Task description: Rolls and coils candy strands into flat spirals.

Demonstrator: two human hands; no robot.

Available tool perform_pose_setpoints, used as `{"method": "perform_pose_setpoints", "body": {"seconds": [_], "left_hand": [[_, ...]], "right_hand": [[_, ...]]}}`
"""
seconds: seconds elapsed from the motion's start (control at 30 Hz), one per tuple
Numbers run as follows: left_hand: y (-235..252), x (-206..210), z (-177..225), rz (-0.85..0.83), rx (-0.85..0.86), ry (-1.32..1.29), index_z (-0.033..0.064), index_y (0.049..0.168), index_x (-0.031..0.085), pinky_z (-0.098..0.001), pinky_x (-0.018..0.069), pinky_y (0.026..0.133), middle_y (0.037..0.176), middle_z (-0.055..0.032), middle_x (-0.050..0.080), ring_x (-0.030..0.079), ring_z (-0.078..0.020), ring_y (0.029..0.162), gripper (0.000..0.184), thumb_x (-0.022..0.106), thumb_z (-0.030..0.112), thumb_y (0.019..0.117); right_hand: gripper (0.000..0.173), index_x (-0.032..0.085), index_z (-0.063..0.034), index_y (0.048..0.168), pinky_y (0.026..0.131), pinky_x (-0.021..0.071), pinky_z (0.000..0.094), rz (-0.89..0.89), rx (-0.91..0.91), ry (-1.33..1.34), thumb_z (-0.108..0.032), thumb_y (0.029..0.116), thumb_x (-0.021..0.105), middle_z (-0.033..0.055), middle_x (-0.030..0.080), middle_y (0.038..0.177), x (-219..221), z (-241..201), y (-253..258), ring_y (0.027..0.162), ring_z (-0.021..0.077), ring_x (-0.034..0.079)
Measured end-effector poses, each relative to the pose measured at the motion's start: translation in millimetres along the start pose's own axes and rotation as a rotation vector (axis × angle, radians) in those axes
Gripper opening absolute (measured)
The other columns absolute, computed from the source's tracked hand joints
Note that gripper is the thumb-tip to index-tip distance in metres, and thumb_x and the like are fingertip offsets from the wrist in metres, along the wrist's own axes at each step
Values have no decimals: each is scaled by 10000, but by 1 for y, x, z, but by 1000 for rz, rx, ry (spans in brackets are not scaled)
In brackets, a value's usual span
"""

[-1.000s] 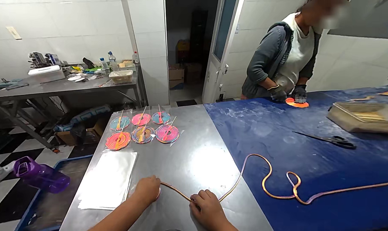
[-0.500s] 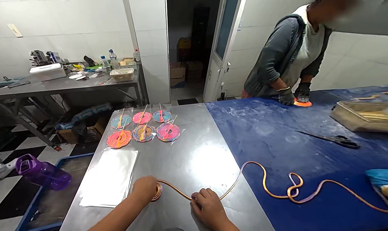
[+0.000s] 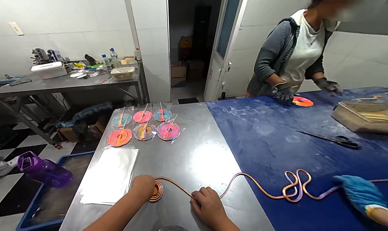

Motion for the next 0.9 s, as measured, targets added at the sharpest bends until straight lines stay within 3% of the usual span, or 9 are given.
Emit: {"method": "perform_pose_setpoints", "body": {"seconds": [0.07, 0.17, 0.3, 0.4, 0.47, 0.53, 0.6, 0.73, 0.9], "left_hand": [[2, -5, 2, 104, 135, 2, 14, 1231, 654, -611, 550, 916, 1271, -205, 666, 651, -410, 1178, 294, 549, 167, 1003], [4, 6, 16, 207, 419, 18, 1, 1255, 643, -570, 535, 984, 1307, -208, 643, 633, -409, 1206, 294, 481, -6, 1009], [-6, 8, 14, 31, 77, -12, -4, 1281, 632, -598, 557, 931, 1328, -218, 631, 631, -416, 1219, 319, 479, 18, 1002], [-10, 2, 5, -71, -83, -15, 5, 1185, 681, -652, 557, 863, 1256, -222, 680, 663, -434, 1162, 270, 563, 106, 964], [-8, -2, 6, 16, 9, 4, 22, 1199, 677, -632, 562, 866, 1258, -207, 680, 667, -424, 1155, 272, 557, 143, 987], [-3, 1, 15, 153, 258, 26, 10, 1261, 639, -592, 555, 916, 1293, -206, 647, 647, -416, 1170, 293, 501, 18, 1003], [-2, 9, 22, 194, 372, 34, 0, 1257, 630, -570, 551, 938, 1301, -209, 637, 639, -414, 1182, 301, 464, -20, 1006], [0, 9, 21, 102, 170, -30, -10, 1288, 619, -577, 553, 940, 1309, -230, 620, 619, -418, 1218, 310, 474, 45, 1020], [-2, 4, 9, 19, 5, -25, 26, 1222, 659, -648, 551, 873, 1254, -212, 685, 667, -425, 1164, 356, 473, 274, 1046]], "right_hand": [[305, 761, -263, 980, 709, 541, 353, -6, 2, 5, -467, 960, 534, -34, 658, 817, 0, 0, 0, 804, 167, 645], [309, 761, -264, 983, 705, 540, 353, -5, -1, 6, -472, 957, 534, -37, 664, 819, -1, -1, 1, 801, 166, 646], [312, 760, -267, 981, 712, 541, 354, -15, 0, -6, -475, 961, 527, -34, 663, 818, 0, -1, 1, 806, 165, 647], [310, 762, -266, 972, 704, 541, 359, -12, 7, -9, -473, 955, 533, -32, 661, 809, 0, -1, 0, 802, 172, 651], [313, 762, -266, 978, 704, 540, 355, -12, 3, -11, -472, 959, 528, -33, 663, 814, 0, 0, 1, 803, 169, 649], [312, 765, -263, 980, 709, 542, 357, -13, 2, -6, -466, 959, 529, -32, 669, 820, 0, 0, 1, 803, 169, 650], [309, 765, -263, 977, 708, 543, 360, -14, 1, -3, -465, 953, 532, -29, 672, 820, -1, -1, 1, 803, 172, 653], [304, 758, -264, 979, 718, 549, 367, -38, 13, 9, -471, 953, 537, -30, 668, 825, 1, 0, 1, 815, 175, 655], [309, 759, -268, 981, 715, 547, 363, -18, 13, 1, -475, 962, 530, -31, 663, 821, 0, 0, 0, 813, 170, 650]]}}
Point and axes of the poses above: each hand's wrist, its own y-axis towards the middle knuckle, its own x-axis out of the palm, z = x × y, the point moved 7 cm from there along y, towards the middle knuckle
